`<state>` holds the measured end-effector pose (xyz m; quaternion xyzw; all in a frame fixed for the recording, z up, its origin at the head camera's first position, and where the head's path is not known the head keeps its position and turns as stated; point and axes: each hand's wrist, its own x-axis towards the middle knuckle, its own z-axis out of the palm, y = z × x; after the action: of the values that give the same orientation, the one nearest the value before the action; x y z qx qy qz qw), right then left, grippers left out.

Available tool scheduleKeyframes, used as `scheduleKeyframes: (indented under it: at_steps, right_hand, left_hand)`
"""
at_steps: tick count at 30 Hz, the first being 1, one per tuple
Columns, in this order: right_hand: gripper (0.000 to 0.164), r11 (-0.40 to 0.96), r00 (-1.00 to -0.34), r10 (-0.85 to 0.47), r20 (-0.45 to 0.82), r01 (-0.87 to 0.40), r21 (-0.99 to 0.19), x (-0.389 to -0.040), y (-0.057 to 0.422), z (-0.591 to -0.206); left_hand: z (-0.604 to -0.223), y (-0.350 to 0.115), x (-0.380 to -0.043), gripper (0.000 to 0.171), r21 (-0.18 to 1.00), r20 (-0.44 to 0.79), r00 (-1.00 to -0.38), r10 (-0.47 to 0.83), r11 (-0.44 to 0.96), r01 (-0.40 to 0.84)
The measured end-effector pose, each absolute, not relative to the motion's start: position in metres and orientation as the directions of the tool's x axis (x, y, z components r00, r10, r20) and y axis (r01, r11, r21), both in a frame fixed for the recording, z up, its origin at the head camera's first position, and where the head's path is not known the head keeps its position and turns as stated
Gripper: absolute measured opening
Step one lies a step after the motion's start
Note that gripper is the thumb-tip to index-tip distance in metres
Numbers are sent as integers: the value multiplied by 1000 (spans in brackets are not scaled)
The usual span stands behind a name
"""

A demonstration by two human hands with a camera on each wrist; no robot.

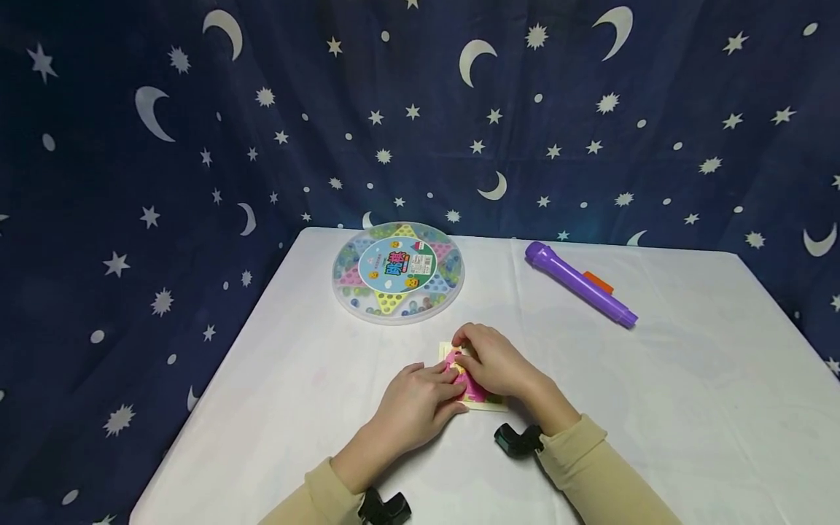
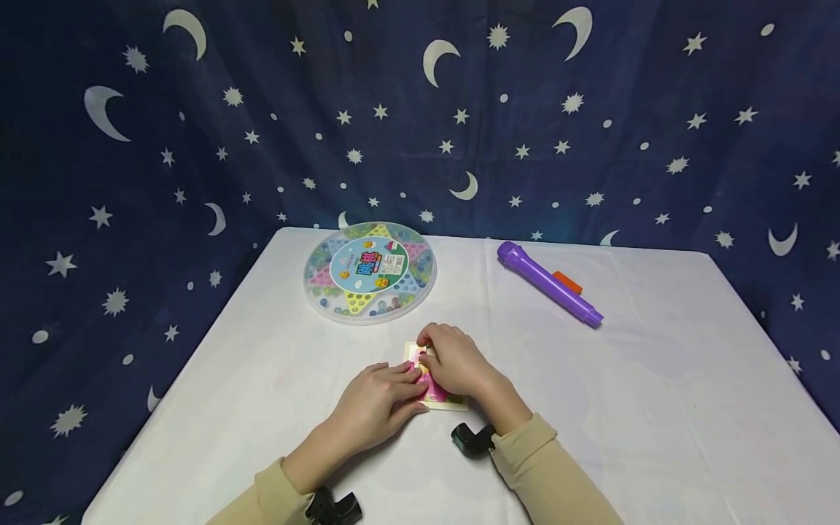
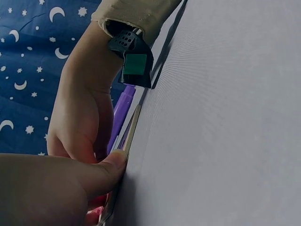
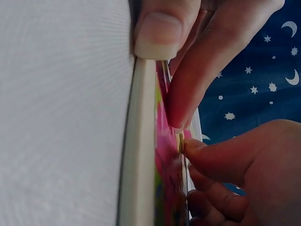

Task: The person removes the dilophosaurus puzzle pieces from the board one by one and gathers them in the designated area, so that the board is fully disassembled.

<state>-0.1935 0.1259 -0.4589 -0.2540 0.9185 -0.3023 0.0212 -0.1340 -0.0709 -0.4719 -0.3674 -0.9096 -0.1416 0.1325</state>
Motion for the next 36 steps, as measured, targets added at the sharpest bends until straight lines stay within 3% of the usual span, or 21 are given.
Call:
scheduleKeyframes:
  at_steps: [7, 22, 31, 36]
  right_hand:
    - [26, 688, -881, -465, 84, -420, -592, -193, 129, -463]
    - [20, 624, -903, -421, 90, -360, -693, -193, 139, -463]
    - [26, 585, -954, -293, 68, -235, -776, -202, 149, -453]
    - [23, 570, -962, -258, 92, -229, -789, -207, 158, -449]
  left_hand:
    - [-472, -69, -133, 35, 157, 324, -701, 636, 694, 702]
    - [-476, -65, -130, 33, 178, 353, -714, 605, 705, 686]
    - [-479, -74, -142, 34, 245, 381, -739, 555, 710, 660]
    - [-484, -81, -153, 34, 266, 432, -732, 526, 701, 661]
